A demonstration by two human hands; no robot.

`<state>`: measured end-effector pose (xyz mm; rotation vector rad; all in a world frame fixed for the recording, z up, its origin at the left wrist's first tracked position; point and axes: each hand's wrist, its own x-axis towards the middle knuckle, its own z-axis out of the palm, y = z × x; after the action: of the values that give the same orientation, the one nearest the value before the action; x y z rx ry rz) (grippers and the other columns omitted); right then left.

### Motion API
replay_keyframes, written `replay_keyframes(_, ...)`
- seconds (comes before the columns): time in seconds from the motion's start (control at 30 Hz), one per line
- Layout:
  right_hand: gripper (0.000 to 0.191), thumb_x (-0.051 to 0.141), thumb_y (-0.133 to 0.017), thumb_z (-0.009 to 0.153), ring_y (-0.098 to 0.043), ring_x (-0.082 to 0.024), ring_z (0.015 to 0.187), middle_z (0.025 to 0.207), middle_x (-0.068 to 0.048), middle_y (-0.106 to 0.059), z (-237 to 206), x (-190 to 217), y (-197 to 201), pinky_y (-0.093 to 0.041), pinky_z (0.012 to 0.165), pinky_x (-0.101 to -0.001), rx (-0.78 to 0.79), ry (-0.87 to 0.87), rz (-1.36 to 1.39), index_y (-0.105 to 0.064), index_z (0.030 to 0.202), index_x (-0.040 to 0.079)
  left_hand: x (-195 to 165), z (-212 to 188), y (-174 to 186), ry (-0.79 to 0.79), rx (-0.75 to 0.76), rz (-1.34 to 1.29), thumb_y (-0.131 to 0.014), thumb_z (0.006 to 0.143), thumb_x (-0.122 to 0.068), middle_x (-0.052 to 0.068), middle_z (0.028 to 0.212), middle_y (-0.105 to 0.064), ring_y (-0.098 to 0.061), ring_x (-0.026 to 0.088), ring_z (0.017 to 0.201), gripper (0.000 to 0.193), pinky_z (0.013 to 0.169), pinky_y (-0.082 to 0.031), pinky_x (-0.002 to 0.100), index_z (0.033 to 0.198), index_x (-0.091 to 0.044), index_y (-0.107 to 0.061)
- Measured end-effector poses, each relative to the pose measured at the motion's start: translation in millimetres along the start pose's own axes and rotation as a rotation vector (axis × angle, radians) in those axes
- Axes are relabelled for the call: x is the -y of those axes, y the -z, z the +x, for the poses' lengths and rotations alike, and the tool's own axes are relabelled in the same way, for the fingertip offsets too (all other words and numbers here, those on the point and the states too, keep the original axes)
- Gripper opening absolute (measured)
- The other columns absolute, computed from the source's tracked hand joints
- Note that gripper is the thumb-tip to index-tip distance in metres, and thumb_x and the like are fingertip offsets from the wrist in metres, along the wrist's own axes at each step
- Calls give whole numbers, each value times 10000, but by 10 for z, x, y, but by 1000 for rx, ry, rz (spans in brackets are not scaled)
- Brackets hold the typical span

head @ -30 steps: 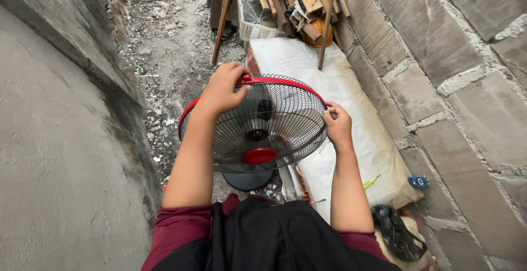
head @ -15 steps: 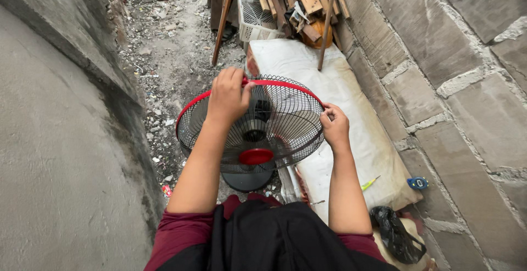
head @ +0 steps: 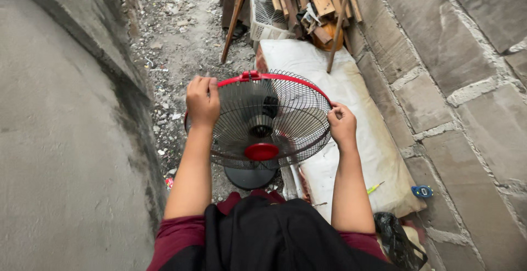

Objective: The person unscrews the fasteners holding the front grille of a standing electric fan using a screwdriver, removes the grille guard, then repositions it on the fan head and tightens the screws to secure it back in place.

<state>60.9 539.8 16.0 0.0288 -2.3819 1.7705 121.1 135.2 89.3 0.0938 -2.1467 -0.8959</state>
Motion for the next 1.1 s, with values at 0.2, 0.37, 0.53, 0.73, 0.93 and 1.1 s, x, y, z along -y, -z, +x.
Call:
replay_keyframes(0.2,90,84,-643,945,-661,-144,1054,1330,-95,-703,23,4,25,-511,930,-279,-24,-75,73,-667,937,-2,24,-30,-127,-16,-69,-13,-608,1043,-175,167,863,-629,-606,380,875,244,798,-471,479,904,-1,-709)
replay_keyframes(0.37,221,67,-617,956,-643,-204,1190,1324,-133,-675,12,101,29,-485,1033,-323,-94,-55,97,-551,1161,13,350,-96,-97,69,-55,-214,-561,1069,-231,159,956,-683,-661,343,897,286,808,-514,430,990,-15,-731)
replay_keyframes(0.53,373,52,-626,977,-602,-285,1306,1368,-189,-639,-46,585,-81,-444,1108,-373,-204,244,-140,-557,1338,-5,740,-347,68,307,-70,-52,-499,1093,-271,177,897,-665,-642,362,844,382,770,-498,452,924,6,-701)
replay_keyframes(0.73,549,375,-691,1017,-476,-396,1444,1447,-178,-610,-150,1301,-514,-272,1212,-547,-25,643,-600,-577,1448,55,680,-494,-42,393,-228,-77,-438,1096,-296,167,838,-674,-644,347,806,468,746,-482,451,814,-6,-675)
replay_keyframes(0.93,854,608,-757,892,-497,-391,1339,1454,-167,-549,-181,1579,-722,-342,1168,-540,68,628,-662,-541,1474,21,599,-442,-42,361,-247,-92,-401,1118,-310,169,801,-633,-621,349,795,526,747,-463,446,772,-11,-662)
replay_keyframes(1.1,887,614,-794,852,-504,-393,1296,1422,-169,-551,-207,1571,-647,-372,1138,-502,63,594,-648,-546,1474,32,675,-607,108,392,-142,-248,-393,1114,-345,172,855,-633,-627,330,790,502,724,-486,416,865,4,-654)
